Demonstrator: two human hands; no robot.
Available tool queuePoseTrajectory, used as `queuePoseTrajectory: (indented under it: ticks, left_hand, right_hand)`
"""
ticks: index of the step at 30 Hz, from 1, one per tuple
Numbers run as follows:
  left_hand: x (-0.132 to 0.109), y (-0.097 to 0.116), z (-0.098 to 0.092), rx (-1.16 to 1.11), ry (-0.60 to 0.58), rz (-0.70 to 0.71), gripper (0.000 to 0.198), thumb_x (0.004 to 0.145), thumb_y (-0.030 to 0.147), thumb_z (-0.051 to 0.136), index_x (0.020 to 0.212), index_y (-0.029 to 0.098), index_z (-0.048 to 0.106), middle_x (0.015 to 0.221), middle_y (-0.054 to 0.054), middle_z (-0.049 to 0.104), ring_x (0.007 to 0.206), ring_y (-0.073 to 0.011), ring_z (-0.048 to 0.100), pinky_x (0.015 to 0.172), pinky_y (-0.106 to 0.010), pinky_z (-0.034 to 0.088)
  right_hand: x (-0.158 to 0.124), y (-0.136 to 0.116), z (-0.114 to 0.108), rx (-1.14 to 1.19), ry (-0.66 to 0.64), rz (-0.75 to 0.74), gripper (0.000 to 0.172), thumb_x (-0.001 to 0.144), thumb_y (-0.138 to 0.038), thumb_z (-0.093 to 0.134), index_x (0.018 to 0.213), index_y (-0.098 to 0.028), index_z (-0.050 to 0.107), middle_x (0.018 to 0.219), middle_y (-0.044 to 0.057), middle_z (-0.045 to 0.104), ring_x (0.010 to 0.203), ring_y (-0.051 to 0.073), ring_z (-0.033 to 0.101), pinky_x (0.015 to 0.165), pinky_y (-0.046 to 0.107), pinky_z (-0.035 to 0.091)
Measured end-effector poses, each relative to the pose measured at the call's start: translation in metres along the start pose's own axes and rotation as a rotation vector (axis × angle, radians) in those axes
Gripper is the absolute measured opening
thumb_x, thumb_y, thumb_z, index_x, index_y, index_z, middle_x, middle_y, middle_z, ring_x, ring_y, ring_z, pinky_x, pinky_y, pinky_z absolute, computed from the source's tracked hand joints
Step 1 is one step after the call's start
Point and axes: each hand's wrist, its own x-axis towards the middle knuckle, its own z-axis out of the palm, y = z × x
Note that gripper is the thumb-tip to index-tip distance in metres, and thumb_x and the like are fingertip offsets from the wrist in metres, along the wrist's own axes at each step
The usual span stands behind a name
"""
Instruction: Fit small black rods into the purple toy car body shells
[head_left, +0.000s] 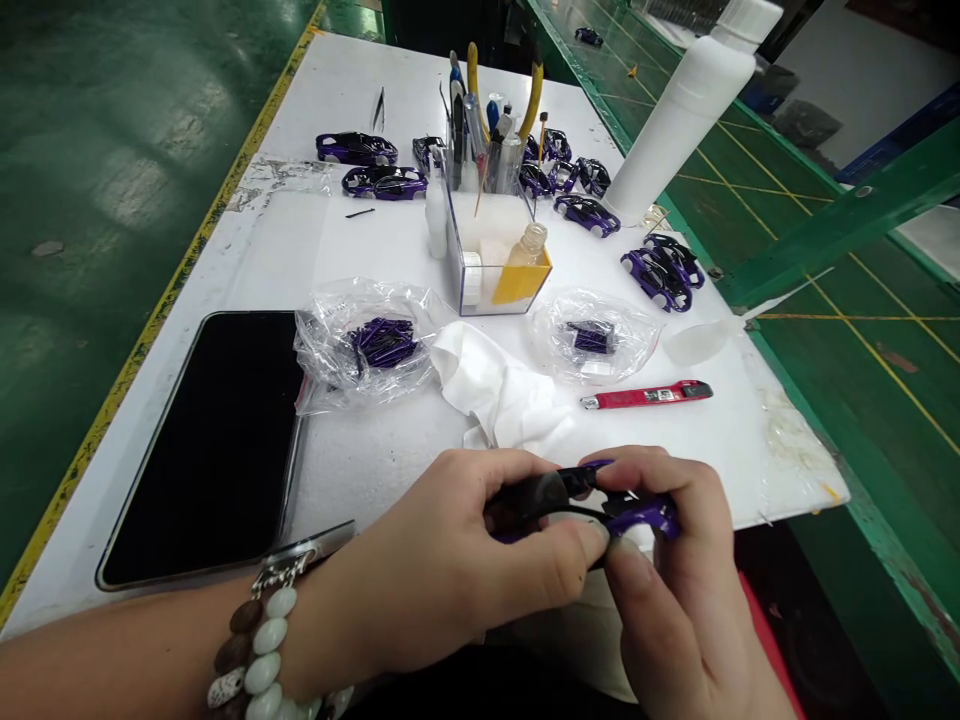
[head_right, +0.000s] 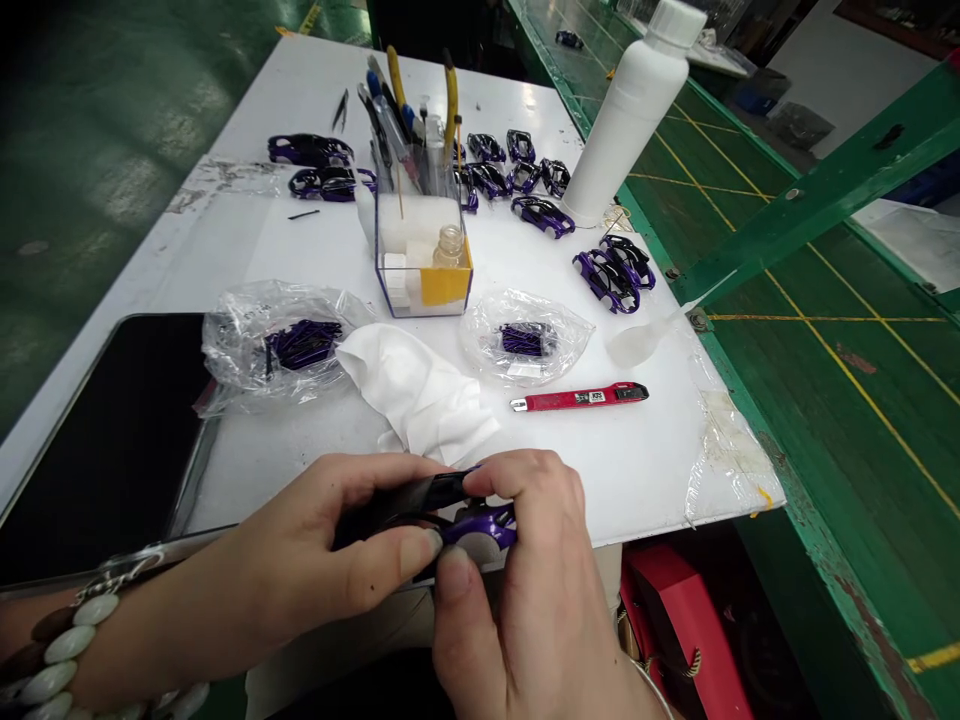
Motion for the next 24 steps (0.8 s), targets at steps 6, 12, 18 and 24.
queuePoseTrajectory:
  ticks: [6, 12, 18, 24]
  left_hand:
    - [0.000, 0.006, -0.008, -0.037, -0.090, -0.071, 0.031, 0.076, 0.042, 0.072, 0.073, 0.017, 0.054, 0.063, 0.005, 0.045, 0.057, -0.0087, 0.040, 0.051, -0.020, 0.032]
    - [0.002, 0.002, -0.009, -0.057, -0.132, -0.050, 0.043, 0.079, 0.058, 0.065, 0.081, 0.015, 0.058, 0.055, 0.006, 0.045, 0.048, -0.0079, 0.040, 0.045, -0.020, 0.029]
    - [-0.001, 0.001, -0.005, -0.025, -0.053, 0.003, 0.027, 0.072, 0.037, 0.074, 0.079, 0.016, 0.058, 0.070, 0.004, 0.049, 0.066, -0.0111, 0.043, 0.058, -0.022, 0.036]
    - [-0.002, 0.000, 0.000, 0.101, -0.033, 0.043, 0.023, 0.075, 0.037, 0.066, 0.074, 0.018, 0.053, 0.073, 0.002, 0.052, 0.073, -0.0151, 0.048, 0.070, -0.027, 0.044]
  right_hand:
    - [0.023, -0.003, -0.016, -0.264, -0.090, -0.195, 0.025, 0.099, -0.041, 0.041, 0.116, -0.023, 0.043, 0.095, 0.007, 0.060, 0.080, 0.022, 0.057, 0.064, 0.037, 0.048]
    - [0.023, -0.005, -0.020, -0.242, -0.099, -0.215, 0.033, 0.102, -0.044, 0.038, 0.125, -0.021, 0.043, 0.104, 0.007, 0.064, 0.085, 0.022, 0.061, 0.070, 0.038, 0.049]
    - [0.014, -0.009, -0.009, -0.084, 0.014, -0.032, 0.015, 0.099, -0.038, 0.047, 0.104, -0.026, 0.055, 0.086, 0.000, 0.062, 0.074, 0.016, 0.061, 0.062, 0.028, 0.049]
    - [0.009, -0.002, 0.004, 0.072, 0.132, -0.002, 0.012, 0.096, -0.034, 0.051, 0.104, -0.026, 0.055, 0.088, 0.000, 0.059, 0.077, 0.014, 0.059, 0.065, 0.024, 0.050]
